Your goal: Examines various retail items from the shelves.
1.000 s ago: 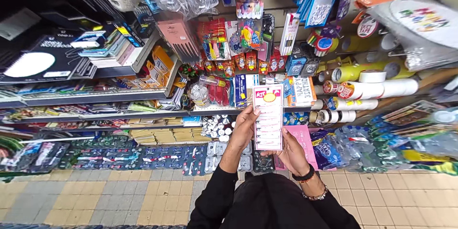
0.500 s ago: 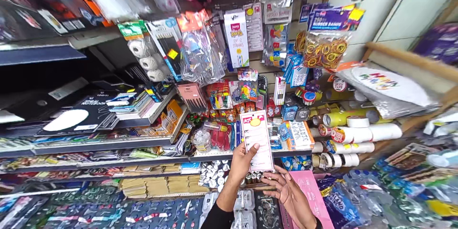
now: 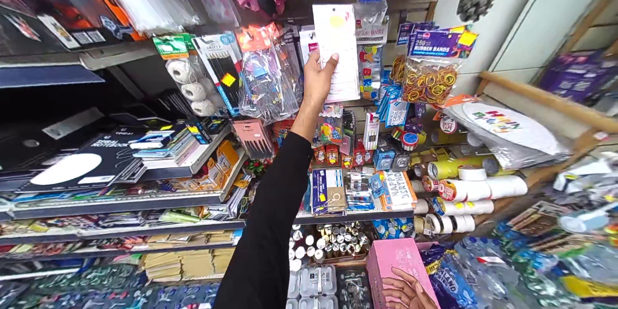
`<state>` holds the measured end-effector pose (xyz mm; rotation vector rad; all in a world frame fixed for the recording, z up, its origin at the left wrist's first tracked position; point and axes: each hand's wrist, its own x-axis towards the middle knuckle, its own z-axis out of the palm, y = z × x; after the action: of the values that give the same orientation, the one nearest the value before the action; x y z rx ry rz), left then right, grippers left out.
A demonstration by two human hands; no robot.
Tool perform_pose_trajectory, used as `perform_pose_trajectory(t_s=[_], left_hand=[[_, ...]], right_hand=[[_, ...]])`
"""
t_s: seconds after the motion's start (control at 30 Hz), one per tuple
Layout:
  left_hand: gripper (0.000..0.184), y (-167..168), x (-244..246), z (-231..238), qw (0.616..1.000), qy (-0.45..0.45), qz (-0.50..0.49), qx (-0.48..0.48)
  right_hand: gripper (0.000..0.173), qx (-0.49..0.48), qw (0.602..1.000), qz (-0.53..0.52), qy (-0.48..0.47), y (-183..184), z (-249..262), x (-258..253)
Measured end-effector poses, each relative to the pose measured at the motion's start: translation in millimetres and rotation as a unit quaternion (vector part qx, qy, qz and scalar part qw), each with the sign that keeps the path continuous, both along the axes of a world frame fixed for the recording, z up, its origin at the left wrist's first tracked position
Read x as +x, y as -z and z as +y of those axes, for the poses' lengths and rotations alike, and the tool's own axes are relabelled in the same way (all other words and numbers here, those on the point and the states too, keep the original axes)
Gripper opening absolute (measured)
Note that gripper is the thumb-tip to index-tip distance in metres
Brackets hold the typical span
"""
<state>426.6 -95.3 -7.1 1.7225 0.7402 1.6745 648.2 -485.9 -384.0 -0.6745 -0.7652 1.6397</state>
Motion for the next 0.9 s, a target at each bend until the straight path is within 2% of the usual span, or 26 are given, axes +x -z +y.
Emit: perform_pose_trajectory(t_s=[0.1, 0.2, 0.37, 0.43, 0.6, 0.7, 0.8, 0.9], left_hand=[[0.033, -18, 7, 40, 0.999, 0.021, -0.036, 0.027], [0.031, -21, 6, 56, 0.998, 0.034, -0.043, 0.011], [0.032, -21, 5, 66, 0.998, 0.049, -0.027, -0.008], [0.031, -23, 7, 65, 0.998, 0.050, -0.025, -0.012], [0.029, -25, 9, 68, 0.998, 0.058, -0.013, -0.030], [0.028, -26, 11, 66, 0.998, 0.052, -0.015, -0.039], [0.026, -26, 13, 65, 0.998, 0.032, -0.012, -0.051], [0.027, -23, 15, 70, 0.998, 0.019, -0.002, -0.057]], right_hand=[[0.066, 0.009, 0.999, -0.001, 0.033, -4, -7, 0], [0.062, -0.033, 0.995, -0.033, 0.085, -31, -12, -13], [0.064, -0.013, 0.997, -0.011, 0.077, -20, -7, -6], [0.060, -0.022, 0.995, -0.039, 0.093, -33, -5, -12], [0.068, 0.026, 0.999, 0.005, 0.029, 1, 1, 1], [0.067, 0.007, 0.999, -0.011, 0.048, -9, -1, -5], [0.056, -0.091, 0.989, -0.060, 0.103, -51, -4, -20], [0.064, -0.013, 0.998, -0.016, 0.064, -25, -5, -10]])
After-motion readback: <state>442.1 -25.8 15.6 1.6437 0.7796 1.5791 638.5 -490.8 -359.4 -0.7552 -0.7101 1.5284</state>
